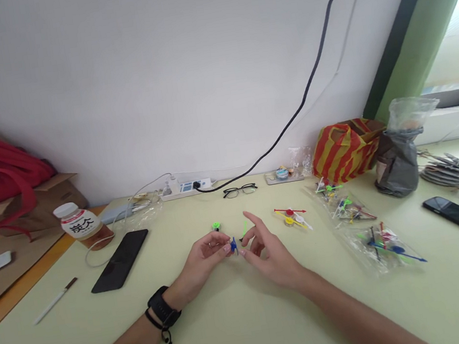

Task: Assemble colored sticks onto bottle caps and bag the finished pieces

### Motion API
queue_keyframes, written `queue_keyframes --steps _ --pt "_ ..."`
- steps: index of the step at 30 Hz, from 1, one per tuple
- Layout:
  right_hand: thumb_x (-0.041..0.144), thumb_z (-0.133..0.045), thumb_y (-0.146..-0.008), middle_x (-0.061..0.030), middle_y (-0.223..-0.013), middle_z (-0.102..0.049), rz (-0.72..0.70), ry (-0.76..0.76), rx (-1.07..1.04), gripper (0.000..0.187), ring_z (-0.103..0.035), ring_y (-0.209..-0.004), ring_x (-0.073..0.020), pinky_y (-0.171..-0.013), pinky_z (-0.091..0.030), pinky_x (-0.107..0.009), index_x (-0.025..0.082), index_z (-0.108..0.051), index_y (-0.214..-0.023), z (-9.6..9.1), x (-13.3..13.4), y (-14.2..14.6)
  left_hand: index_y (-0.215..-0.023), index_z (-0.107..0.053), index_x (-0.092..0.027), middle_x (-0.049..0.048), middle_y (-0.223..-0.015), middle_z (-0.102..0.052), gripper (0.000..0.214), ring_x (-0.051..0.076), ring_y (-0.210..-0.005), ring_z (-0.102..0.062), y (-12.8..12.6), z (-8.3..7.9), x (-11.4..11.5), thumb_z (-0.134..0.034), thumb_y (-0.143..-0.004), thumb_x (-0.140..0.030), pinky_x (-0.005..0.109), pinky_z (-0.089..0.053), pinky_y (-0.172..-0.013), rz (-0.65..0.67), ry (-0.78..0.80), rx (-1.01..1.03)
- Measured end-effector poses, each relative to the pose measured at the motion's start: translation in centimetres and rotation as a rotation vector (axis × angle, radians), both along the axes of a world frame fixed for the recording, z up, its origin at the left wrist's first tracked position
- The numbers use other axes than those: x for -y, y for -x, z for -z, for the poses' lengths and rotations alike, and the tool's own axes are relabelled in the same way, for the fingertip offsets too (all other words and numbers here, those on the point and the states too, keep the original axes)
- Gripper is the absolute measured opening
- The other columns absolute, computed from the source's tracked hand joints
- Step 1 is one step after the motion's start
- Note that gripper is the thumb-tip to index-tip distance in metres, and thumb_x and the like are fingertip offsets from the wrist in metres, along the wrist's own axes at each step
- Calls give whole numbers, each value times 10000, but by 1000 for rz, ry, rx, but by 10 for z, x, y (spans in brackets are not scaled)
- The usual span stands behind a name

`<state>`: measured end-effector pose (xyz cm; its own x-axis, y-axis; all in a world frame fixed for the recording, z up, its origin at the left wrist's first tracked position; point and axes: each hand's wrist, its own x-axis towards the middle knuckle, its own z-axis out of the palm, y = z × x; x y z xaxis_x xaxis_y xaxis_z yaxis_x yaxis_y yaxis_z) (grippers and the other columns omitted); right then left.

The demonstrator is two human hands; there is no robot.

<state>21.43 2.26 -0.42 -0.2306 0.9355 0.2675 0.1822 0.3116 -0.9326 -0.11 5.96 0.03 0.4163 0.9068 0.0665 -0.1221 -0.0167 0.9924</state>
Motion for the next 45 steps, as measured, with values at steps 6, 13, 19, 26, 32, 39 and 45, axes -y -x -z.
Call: queue_keyframes --steps 6,13,19,26,32,39,45 --pt "503 -544 -996 -1 -710 -454 -135 30 -58 528 -459 -616 -132 -594 -412 -300 192 -481 -574 -15 2 -3 -990 -728 -182 40 -951 -695 275 181 -912 -672 0 3 -1 -838 -822 -370 318 -526 -893 -12 11 15" --pt "491 -606 -967 -73 -1138 -653 -69 -31 12 277 -638 -869 -190 -772 -551 -340 251 -632 -1102 -18 5 -1 -968 -730 -185 46 -977 -715 262 196 -952 -682 0 1 -1 -838 -820 -372 324 -524 -916 -10 -8 14" --pt "349 -623 -958 -76 -1254 -630 -98 -68 98 350 -666 -871 -172 -799 -590 -347 294 -568 -1299 -13 6 2 -995 -722 -189 52 -982 -707 236 197 -939 -685 1 -1 0 -807 -856 -359 329 -538 -914 13 -24 17" --pt "326 -593 -964 -89 -1309 -597 -18 -199 210 702 -616 -795 -164 -788 -589 -374 352 -278 -1590 -1 4 -3 -982 -718 -186 47 -985 -688 246 188 -942 -678 0 1 0 -818 -841 -361 317 -554 -898 3 11 32" --pt "409 -472 -1026 -36 -843 -623 1 -141 303 319 -519 -640 -151 -617 -467 -307 218 -664 -856 0 1 -5 -958 -724 -182 34 -940 -694 259 176 -898 -676 0 3 -1 -839 -818 -367 317 -542 -889 1 9 28" --pt "413 -608 -963 15 -720 -572 0 -58 165 283 -528 -643 -142 -606 -437 -274 215 -536 -775 -8 -1 -2 -960 -721 -177 39 -942 -676 252 175 -906 -651 -1 0 1 -825 -834 -369 299 -521 -861 3 -13 -4" --pt "320 -631 -948 -35 -1056 -698 -50 -40 130 187 -636 -767 -150 -738 -542 -308 249 -582 -1114 -6 2 1 -964 -708 -178 47 -972 -685 204 181 -948 -649 0 -2 1 -788 -877 -345 301 -511 -894 37 -48 -13"
